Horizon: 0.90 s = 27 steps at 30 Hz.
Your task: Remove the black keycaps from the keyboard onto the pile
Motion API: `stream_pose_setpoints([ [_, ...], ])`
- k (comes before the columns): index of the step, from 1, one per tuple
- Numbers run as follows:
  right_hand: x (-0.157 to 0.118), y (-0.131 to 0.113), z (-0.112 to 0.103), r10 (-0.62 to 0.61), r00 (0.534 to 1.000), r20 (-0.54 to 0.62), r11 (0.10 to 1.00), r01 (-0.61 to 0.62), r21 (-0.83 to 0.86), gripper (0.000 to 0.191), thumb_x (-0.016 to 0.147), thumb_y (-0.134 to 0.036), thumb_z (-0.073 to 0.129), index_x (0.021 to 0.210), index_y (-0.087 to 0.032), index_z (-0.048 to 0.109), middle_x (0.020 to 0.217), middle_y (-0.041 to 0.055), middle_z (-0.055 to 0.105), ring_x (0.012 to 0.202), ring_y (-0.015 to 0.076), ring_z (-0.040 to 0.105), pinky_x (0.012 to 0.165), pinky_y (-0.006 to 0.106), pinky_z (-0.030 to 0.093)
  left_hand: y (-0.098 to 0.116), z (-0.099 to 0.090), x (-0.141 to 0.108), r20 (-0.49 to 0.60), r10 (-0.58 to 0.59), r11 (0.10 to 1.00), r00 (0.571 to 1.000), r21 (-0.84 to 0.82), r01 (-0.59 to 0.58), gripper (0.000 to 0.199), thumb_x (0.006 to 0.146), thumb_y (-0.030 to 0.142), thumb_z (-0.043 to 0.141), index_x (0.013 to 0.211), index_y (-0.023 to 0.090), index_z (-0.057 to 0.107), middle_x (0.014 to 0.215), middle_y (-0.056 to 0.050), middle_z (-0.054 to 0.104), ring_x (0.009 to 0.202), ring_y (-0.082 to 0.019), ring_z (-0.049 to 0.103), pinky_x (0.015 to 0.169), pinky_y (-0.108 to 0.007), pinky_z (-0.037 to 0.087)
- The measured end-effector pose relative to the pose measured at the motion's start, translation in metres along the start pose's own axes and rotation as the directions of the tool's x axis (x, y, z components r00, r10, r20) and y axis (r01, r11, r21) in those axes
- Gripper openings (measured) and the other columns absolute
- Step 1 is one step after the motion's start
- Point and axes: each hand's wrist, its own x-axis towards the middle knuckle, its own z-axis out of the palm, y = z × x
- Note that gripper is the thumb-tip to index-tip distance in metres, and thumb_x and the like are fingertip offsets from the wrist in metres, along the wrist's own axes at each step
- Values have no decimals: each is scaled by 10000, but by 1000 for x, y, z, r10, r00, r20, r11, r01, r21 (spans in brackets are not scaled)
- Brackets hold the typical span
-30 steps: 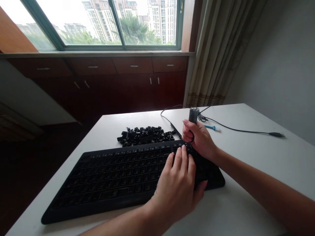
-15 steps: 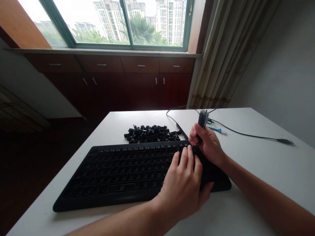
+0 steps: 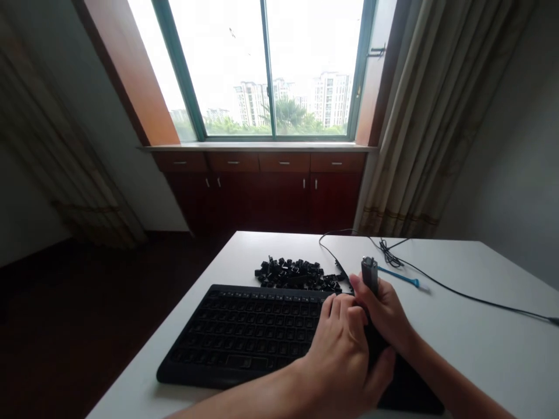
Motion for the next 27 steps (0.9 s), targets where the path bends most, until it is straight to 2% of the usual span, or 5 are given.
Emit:
stream_pose_setpoints([
  [6, 4, -1, 10, -81, 996, 21, 996, 82, -36, 463, 891, -592, 649, 694, -218, 462, 651, -28, 414, 612, 147, 368, 556, 287, 364, -34, 35, -1, 3, 139, 986, 990, 95, -139, 909, 804, 463, 646, 1486, -2, 266, 1435, -321, 482, 1400, -474, 431, 1148, -672, 369],
  [10, 4, 13, 2, -58, 997, -60, 996, 62, 63, 476, 869, -592, 681, 686, -228, 435, 610, -44, 382, 566, 135, 333, 515, 284, 321, -46, 37, 1, 73, 180, 980, 981, 75, -185, 802, 880, 543, 652, 1463, 55, 395, 1579, -302, 349, 1499, -456, 300, 1196, -603, 357],
  [14, 4, 17, -4, 3, 997, -72, 975, 13, 221, 519, 874, -619, 658, 657, -233, 386, 562, -65, 323, 510, 111, 270, 478, 273, 271, -44, 23, 0, 172, 201, 978, 964, 25, -209, 838, 923, 559, 647, 1563, 146, 298, 1650, -239, 256, 1535, -403, 247, 1233, -559, 306],
  [18, -3, 4, 2, -85, 996, 22, 992, 83, 90, 478, 831, -583, 724, 660, -212, 475, 600, -40, 392, 543, 124, 339, 495, 271, 330, -40, 19, 3, 222, 232, 972, 947, -25, -233, 770, 987, 464, 580, 1588, 128, 234, 1630, -235, 311, 1527, -372, 287, 1249, -540, 275],
  [27, -5, 4, 2, -122, 991, -57, 992, 120, -45, 471, 859, -609, 670, 655, -217, 508, 568, -22, 469, 523, 146, 416, 477, 267, 381, -29, 6, 1, -79, -6, 953, 997, -303, -19, 611, 833, 385, 585, 1340, 101, 396, 1264, -223, 585, 1198, -337, 601, 1038, -509, 527],
])
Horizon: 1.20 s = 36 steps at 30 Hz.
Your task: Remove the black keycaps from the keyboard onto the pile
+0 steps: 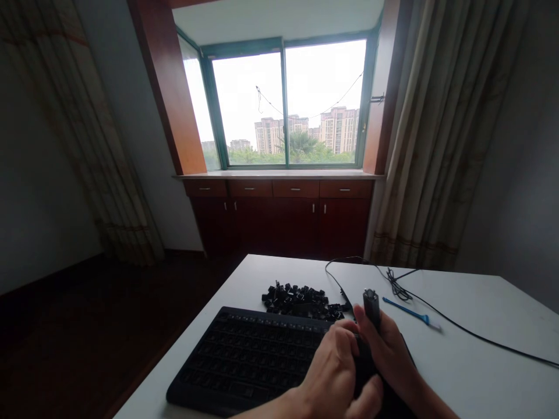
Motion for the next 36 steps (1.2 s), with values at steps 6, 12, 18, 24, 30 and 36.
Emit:
stream_pose_setpoints([
  [6, 1, 2, -1, -57, 995, 76, 995, 63, -74, 397, 880, -571, 655, 715, -219, 579, 639, 2, 547, 581, 181, 506, 541, 288, 453, 24, -1, 14, 61, -297, 928, 953, -217, 303, 876, 911, 631, 530, 1526, 79, 240, 1537, -259, 408, 1450, -390, 402, 1190, -563, 373],
  [12, 0, 7, -3, -50, 999, 17, 994, 51, -93, 373, 879, -512, 671, 702, -229, 504, 617, -19, 475, 565, 162, 413, 505, 287, 393, 30, 19, 31, -40, -235, 953, 971, -207, 222, 650, 986, 515, 451, 1486, 100, 414, 1415, -211, 553, 1323, -346, 539, 1154, -510, 445],
  [18, -3, 17, -3, -60, 993, -98, 995, 52, -83, 383, 856, -487, 698, 669, -234, 479, 589, -19, 444, 533, 163, 390, 469, 298, 359, 19, 25, 26, 17, -152, 987, 988, -45, 153, 702, 993, 420, 427, 1558, 40, 256, 1480, -258, 480, 1373, -352, 497, 1174, -506, 425],
  [24, -3, 16, -2, -38, 995, -89, 998, 34, -46, 421, 849, -524, 713, 671, -235, 465, 580, -28, 420, 523, 153, 383, 459, 290, 344, 17, 27, 23, 54, -183, 983, 982, -19, 185, 762, 996, 458, 452, 1591, 55, 199, 1496, -250, 462, 1395, -352, 471, 1187, -507, 411],
  [30, 0, 6, -7, -12, 978, -206, 997, 28, 73, 474, 943, -552, 607, 643, -229, 430, 561, -29, 442, 528, 137, 402, 504, 290, 370, 27, 0, 32, 149, -220, 971, 964, -56, 230, 954, 803, 486, 799, 1540, 141, 302, 1433, -164, 518, 1293, -291, 550, 1118, -408, 489],
  [36, 9, 3, -18, 15, 926, -376, 982, 57, 180, 516, 953, -532, 606, 599, -230, 385, 515, -51, 389, 473, 110, 354, 471, 275, 332, 12, -46, 55, 452, -20, 981, 892, 180, -69, 583, 847, 453, 783, 1322, 167, 599, 1246, -111, 647, 1159, -272, 624, 1022, -403, 523],
])
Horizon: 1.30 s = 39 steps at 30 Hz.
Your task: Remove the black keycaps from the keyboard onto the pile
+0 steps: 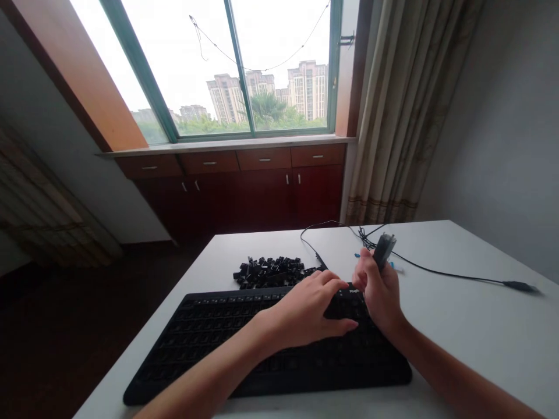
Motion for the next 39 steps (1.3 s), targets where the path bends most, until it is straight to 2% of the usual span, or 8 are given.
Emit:
stream_pose_setpoints([
  [6, 8, -8, -4, 27, 1000, -15, 995, -25, 97, 503, 926, -496, 663, 616, -229, 369, 536, -69, 333, 465, 91, 300, 422, 252, 267, -7, -19, -3, 36, 39, 985, 999, 169, -44, 293, 941, 357, 701, 1186, 195, 696, 1130, -59, 692, 1044, -222, 664, 935, -326, 522],
  [12, 11, -9, -7, 21, 999, -39, 996, -18, 92, 512, 933, -481, 659, 623, -228, 339, 553, -73, 323, 460, 80, 301, 412, 240, 260, -1, -23, -5, 291, 235, 967, 927, 29, -254, 472, 787, 621, 787, 1022, 217, 727, 890, -8, 731, 825, -195, 694, 764, -280, 496],
  [18, 7, -6, -7, 28, 1000, -1, 999, -28, 15, 521, 935, -514, 651, 627, -224, 347, 540, -70, 339, 465, 82, 316, 428, 242, 281, 2, -19, -4, 312, 345, 921, 885, 67, -383, 208, 901, 414, 759, 982, 223, 745, 950, -27, 734, 915, -207, 691, 858, -312, 487],
  [21, 5, -6, -8, 23, 1000, 19, 999, -22, -28, 521, 940, -525, 639, 622, -223, 358, 532, -64, 359, 465, 86, 338, 436, 246, 298, -5, -36, -7, 284, 298, 941, 911, 73, -331, 199, 911, 398, 751, 1021, 232, 743, 975, -21, 730, 938, -195, 684, 868, -290, 489],
  [25, 4, -8, -10, 19, 998, 55, 998, -16, -55, 514, 942, -526, 637, 625, -226, 364, 532, -62, 366, 469, 92, 351, 439, 249, 305, -34, -64, -13, 146, 51, 975, 988, 207, -81, 159, 978, 298, 662, 1126, 275, 717, 1062, -3, 728, 972, -194, 680, 824, -282, 485],
  [29, 4, -6, -10, 20, 997, 72, 999, -17, -30, 498, 931, -514, 659, 640, -227, 374, 542, -67, 364, 470, 92, 339, 435, 247, 299, -66, -75, -16, 64, -118, 923, 991, 376, 86, 234, 943, 224, 665, 1172, 258, 701, 1090, -19, 747, 990, -235, 697, 822, -311, 484],
  [34, 4, -4, -10, 23, 998, 57, 1000, -22, -17, 489, 925, -500, 676, 638, -222, 393, 541, -68, 372, 466, 88, 335, 430, 243, 291, -79, -74, -15, 56, -132, 912, 990, 399, 99, 227, 913, 217, 693, 1137, 246, 719, 1096, -34, 746, 1028, -251, 690, 859, -330, 490],
  [39, 5, -6, -9, 67, 995, 74, 996, -71, 60, 500, 934, -466, 671, 607, -217, 386, 522, -67, 366, 452, 83, 327, 430, 242, 296, -58, -64, -9, -3, -65, 937, 998, 344, 62, 245, 988, 311, 621, 1212, 231, 678, 1177, -55, 706, 1096, -258, 647, 919, -370, 505],
])
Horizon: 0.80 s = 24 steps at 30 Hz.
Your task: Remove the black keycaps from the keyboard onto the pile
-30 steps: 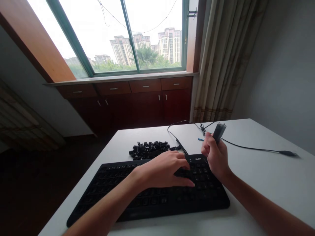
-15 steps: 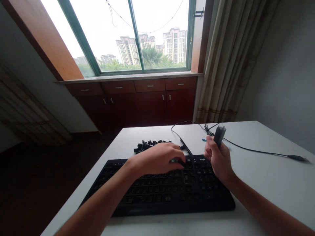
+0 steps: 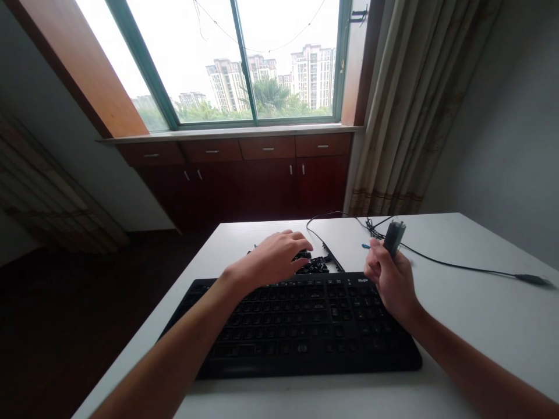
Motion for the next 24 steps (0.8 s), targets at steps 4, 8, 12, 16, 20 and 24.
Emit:
stream_pose_setpoints([
  [4, 3, -2, 3, 41, 999, 4, 992, -41, 116, 497, 937, -414, 675, 585, -212, 389, 506, -71, 344, 439, 78, 311, 427, 242, 283, 40, 19, 4, -71, 83, 986, 994, -137, -92, 326, 1018, 396, 570, 1263, 194, 641, 1242, -84, 672, 1151, -262, 615, 982, -389, 513],
  [8, 5, -3, 6, 74, 997, -34, 985, -67, 161, 492, 931, -405, 677, 577, -210, 396, 503, -74, 336, 431, 74, 300, 422, 239, 274, 74, 48, 5, -126, 98, 971, 987, -203, -123, 339, 1024, 415, 545, 1248, 180, 643, 1269, -90, 659, 1148, -266, 606, 1029, -420, 498],
  [12, 6, -4, 8, 148, 988, -44, 982, -141, 122, 510, 917, -414, 684, 553, -214, 388, 489, -72, 333, 426, 76, 292, 419, 241, 280, 87, 69, 1, -153, 91, 964, 984, -233, -125, 329, 1009, 403, 569, 1254, 193, 634, 1303, -79, 651, 1184, -272, 585, 1050, -445, 486],
  [16, 6, -4, 9, 168, 986, -26, 975, -162, 150, 508, 897, -433, 705, 565, -216, 387, 498, -77, 328, 439, 77, 291, 426, 239, 296, 90, 77, -2, -187, 72, 964, 980, -238, -116, 299, 1010, 354, 558, 1261, 204, 620, 1323, -57, 648, 1192, -266, 575, 1063, -462, 463],
  [20, 3, -1, 11, 157, 988, 0, 974, -155, 166, 490, 886, -475, 717, 618, -218, 398, 537, -80, 344, 467, 80, 287, 450, 238, 324, 92, 80, -4, -204, 75, 967, 976, -226, -121, 293, 1023, 317, 509, 1274, 202, 608, 1339, -61, 642, 1206, -269, 569, 1062, -469, 455],
  [24, 1, 4, 13, 118, 993, -21, 984, -114, 137, 451, 871, -501, 727, 688, -225, 421, 580, -81, 372, 490, 87, 319, 462, 237, 331, 94, 80, -5, -207, 91, 964, 974, -229, -138, 274, 1025, 300, 492, 1252, 206, 613, 1331, -57, 647, 1203, -263, 571, 1073, -465, 444],
])
